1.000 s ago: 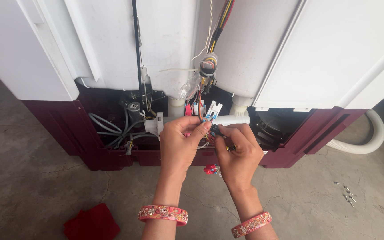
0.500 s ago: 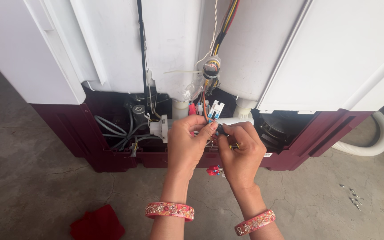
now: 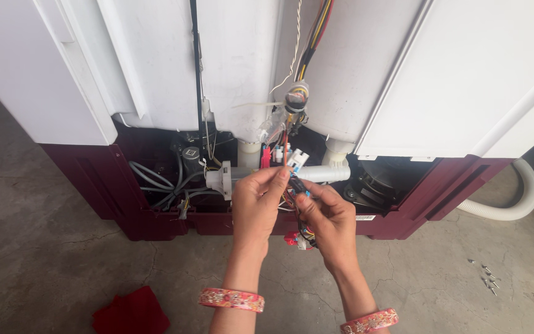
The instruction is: The person manipulates a bundle of wires and plastic connectors at the back of a washing machine. They repeatedly disconnect and reconnect pink and white connectors, organizing the wires by hand.
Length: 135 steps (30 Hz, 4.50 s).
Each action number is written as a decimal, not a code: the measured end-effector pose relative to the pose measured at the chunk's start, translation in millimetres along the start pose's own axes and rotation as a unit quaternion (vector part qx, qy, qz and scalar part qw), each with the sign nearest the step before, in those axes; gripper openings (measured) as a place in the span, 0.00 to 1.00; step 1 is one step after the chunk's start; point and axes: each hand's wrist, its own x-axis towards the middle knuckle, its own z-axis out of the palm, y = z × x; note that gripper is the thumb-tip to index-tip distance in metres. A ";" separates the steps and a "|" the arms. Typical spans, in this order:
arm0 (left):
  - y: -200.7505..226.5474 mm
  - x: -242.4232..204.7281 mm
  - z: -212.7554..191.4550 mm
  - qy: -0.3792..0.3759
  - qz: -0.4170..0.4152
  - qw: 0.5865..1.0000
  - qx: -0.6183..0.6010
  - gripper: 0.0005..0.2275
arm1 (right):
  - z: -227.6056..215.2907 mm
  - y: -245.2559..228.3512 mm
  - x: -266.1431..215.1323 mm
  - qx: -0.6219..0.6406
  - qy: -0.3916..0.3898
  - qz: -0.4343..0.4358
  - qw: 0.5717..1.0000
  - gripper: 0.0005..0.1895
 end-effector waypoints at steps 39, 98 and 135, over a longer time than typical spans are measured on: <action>-57.5 -39.1 5.0 0.265 0.046 0.963 0.003 0.07 | 0.8 8.5 -9.6 -0.121 0.144 0.060 0.980 0.19; -60.2 -25.9 -3.4 0.039 -0.186 0.954 -0.230 0.17 | -17.5 27.3 8.4 0.005 -0.068 0.216 0.974 0.17; -18.6 -36.3 29.6 -0.034 0.267 0.854 0.446 0.19 | -55.3 55.4 -3.3 0.278 -0.014 0.217 0.935 0.13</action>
